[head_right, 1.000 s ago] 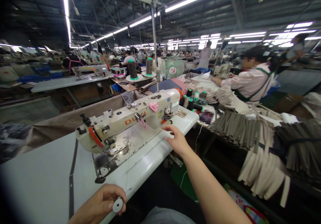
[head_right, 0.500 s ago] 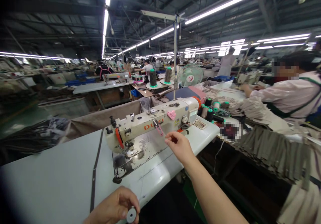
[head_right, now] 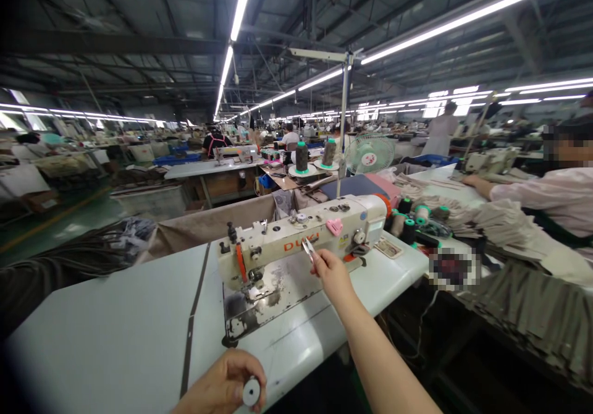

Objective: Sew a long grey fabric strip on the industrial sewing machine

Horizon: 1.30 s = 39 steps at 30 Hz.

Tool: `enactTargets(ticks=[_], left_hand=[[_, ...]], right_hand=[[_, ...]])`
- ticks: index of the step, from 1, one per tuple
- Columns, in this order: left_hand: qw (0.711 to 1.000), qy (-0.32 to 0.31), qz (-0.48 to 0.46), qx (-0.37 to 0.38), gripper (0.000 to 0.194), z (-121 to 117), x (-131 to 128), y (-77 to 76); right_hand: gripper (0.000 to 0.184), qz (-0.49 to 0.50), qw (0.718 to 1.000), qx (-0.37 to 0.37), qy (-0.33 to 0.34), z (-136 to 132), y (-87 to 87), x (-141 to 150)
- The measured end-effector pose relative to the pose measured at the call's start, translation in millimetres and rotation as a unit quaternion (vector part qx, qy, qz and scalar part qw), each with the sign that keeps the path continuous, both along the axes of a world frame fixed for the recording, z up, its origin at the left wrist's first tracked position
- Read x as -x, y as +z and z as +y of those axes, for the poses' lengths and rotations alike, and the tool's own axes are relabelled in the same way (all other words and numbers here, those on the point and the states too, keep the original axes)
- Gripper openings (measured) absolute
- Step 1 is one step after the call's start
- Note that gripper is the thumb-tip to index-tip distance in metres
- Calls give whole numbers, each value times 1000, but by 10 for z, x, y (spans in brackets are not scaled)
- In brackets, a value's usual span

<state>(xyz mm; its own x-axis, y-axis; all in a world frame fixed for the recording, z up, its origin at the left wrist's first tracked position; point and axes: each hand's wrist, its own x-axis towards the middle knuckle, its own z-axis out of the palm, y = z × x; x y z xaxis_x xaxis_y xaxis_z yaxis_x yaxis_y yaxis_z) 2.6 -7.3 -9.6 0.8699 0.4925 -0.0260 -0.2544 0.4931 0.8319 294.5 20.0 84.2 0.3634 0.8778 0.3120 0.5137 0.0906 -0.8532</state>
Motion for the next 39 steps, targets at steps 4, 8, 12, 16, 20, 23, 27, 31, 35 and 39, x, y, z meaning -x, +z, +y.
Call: enactTargets(ticks=[4, 8, 12, 16, 20, 23, 27, 31, 35, 39], left_hand=[[995, -54, 63, -54, 63, 29, 27, -27], [991, -79, 91, -53, 64, 37, 26, -6], [991, -80, 88, -56, 62, 30, 45, -16], [994, -66, 82, -43, 56, 20, 66, -69], [995, -55, 80, -32, 51, 16, 48, -96], [994, -54, 87, -24, 47, 23, 26, -98], [993, -61, 96, -20, 47, 40, 25, -74], [993, -74, 83, -28, 56, 27, 33, -24], [994, -89, 64, -6, 57, -25, 37, 14], [992, -113, 55, 21, 50, -57, 51, 44]], right_hand=[[48, -54, 998, 8, -40, -207, 30, -65], [39, -165, 981, -3, -98, -274, 289, -142], [26, -276, 954, 2, -120, -148, 552, -117], [24, -376, 915, 27, -141, 12, 653, -40], [26, -436, 885, 52, -156, 100, 689, 0], [27, -461, 870, 66, -162, 147, 728, 3], [29, -476, 862, 80, -158, 211, 781, -3], [28, -472, 864, 93, -149, 246, 819, 10], [31, -441, 879, 113, -140, 240, 851, 50], [34, -373, 910, 131, -126, 169, 899, 93]])
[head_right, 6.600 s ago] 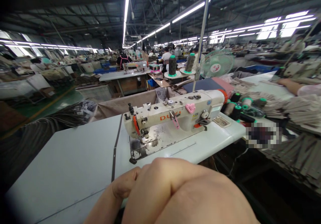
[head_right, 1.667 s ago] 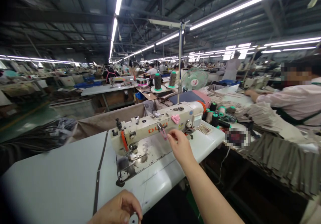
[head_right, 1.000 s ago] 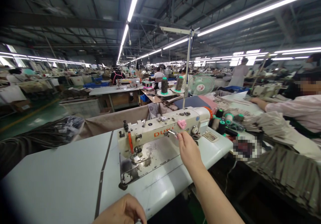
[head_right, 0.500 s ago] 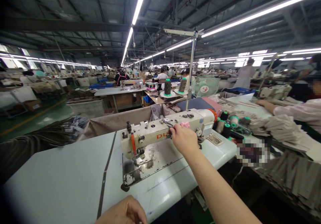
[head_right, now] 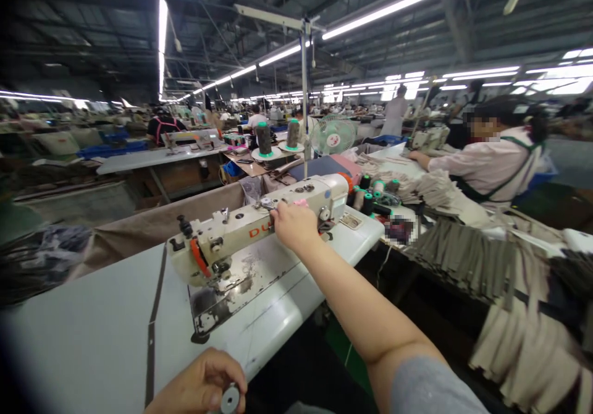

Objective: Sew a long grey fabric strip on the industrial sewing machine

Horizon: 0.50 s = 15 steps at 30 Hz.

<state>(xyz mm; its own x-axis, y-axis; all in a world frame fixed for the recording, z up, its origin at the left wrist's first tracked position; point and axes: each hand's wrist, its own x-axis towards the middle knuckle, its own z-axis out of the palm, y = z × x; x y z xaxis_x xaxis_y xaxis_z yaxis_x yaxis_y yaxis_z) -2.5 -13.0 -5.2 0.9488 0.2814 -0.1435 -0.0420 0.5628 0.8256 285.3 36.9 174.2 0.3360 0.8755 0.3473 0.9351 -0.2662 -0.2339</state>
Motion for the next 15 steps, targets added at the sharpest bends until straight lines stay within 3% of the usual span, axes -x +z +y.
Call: enactTargets(ticks=[4, 7, 10, 15], left_hand=[[1000, -10, 2, -5, 50, 9, 25, 12], [1000, -8, -12, -24, 54, 27, 52, -16], [998, 30, -30, -43, 50, 44, 88, -72], [983, 142, -101, -50, 36, 71, 142, -165]], right_hand=[[30, 122, 992, 2, 29, -229, -35, 134], [29, 249, 962, 44, 107, -471, -252, 335], [39, 386, 892, 132, 196, -738, -624, 583], [70, 554, 733, 280, 278, -1192, -1191, 862]])
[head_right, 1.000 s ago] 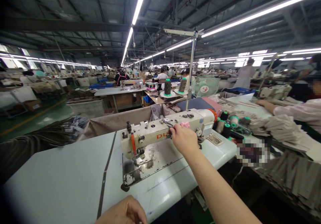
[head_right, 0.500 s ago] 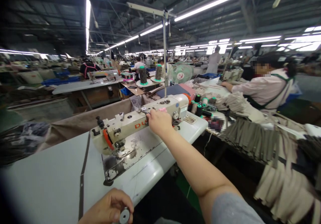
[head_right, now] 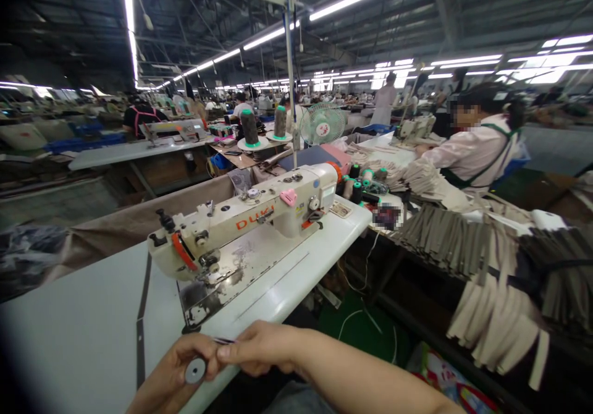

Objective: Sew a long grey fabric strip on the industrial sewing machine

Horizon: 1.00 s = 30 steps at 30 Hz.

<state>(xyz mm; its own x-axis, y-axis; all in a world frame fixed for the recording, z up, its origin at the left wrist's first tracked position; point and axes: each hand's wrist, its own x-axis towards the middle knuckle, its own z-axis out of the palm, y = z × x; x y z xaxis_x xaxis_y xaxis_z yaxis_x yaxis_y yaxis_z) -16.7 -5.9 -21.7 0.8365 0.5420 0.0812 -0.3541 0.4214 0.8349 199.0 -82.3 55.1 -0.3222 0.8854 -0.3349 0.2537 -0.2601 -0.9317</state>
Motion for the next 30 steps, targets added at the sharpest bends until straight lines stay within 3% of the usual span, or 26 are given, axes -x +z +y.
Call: enactTargets(ticks=[3, 8, 12, 15, 18, 25, 30], left_hand=[[997, 67, 3, 39, 41, 27, -13, 1], [958, 232, 40, 164, 43, 46, -144, 122], [928, 306, -5, 213, 41, -41, -309, 290], [920, 323, -15, 220, 37, -107, -410, 371], [913, 335, -5, 232, 36, -142, -441, 392], [904, 346, 14, 250, 38, -191, -401, 402], [896, 357, 23, 263, 41, -209, -387, 415]], right_hand=[[70, 60, 997, 38, -7, -131, -146, -73], [57, 0, 977, 4, -212, -67, -110, -705], [41, -170, 914, -37, -368, -36, 12, -1342], [34, -324, 845, -72, -420, -35, 62, -1581], [42, -422, 818, -100, -379, -41, 64, -1492], [27, -498, 833, -176, -163, -61, -31, -703], [24, -532, 815, -214, -86, 26, -87, -382]])
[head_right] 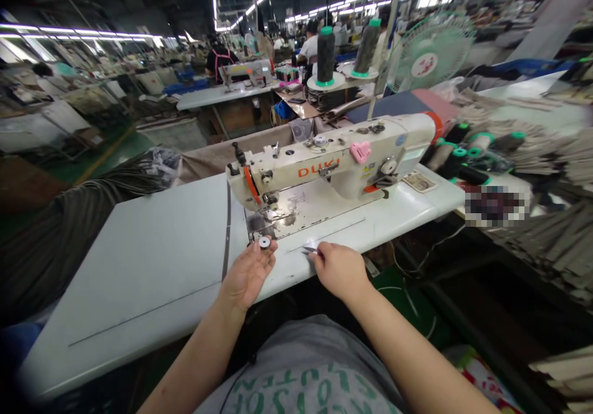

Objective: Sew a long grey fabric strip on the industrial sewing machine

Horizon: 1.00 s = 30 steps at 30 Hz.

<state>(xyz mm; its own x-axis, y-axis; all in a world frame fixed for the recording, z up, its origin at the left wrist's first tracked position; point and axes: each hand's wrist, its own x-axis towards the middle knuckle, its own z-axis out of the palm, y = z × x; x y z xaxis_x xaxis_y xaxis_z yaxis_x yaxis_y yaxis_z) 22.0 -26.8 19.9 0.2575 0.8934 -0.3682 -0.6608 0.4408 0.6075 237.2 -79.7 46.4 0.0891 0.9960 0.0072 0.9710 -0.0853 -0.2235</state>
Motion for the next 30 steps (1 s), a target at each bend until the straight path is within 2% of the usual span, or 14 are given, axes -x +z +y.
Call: enactTargets(ticks=[9, 15, 17, 21, 23, 25, 26, 27, 29, 30], left_hand=[[1000, -4, 1, -6, 43, -21, -16, 47], [1000, -6, 24, -18, 44, -101, 69, 62], [999, -4, 30, -15, 45, -131, 113, 43], [999, -17, 38, -5, 46, -197, 144, -11], [999, -27, 42, -1, 45, -230, 132, -32], [998, -36, 45, 3, 44, -258, 129, -47], [998, -40, 47, 7, 43, -270, 136, -53], [998, -46, 48, 10, 43, -281, 152, -60], [997, -56, 47, 16, 44, -302, 203, -75], [997, -60, 45, 17, 45, -313, 233, -84]], right_hand=[[24, -48, 998, -29, 37, 164, -128, 227], [26, -38, 997, -74, -2, 128, -188, 61], [26, -26, 995, -93, 8, 76, -167, -3], [34, 0, 987, -120, 107, -95, -148, 65], [30, 7, 976, -127, 176, -179, -217, 141], [43, 16, 965, -125, 229, -229, -351, 122], [50, 36, 966, -124, 223, -243, -429, 48], [52, 59, 975, -130, 172, -253, -504, -74], [48, 58, 985, -161, 29, -279, -610, -437], [48, 55, 981, -179, -49, -298, -632, -650]])
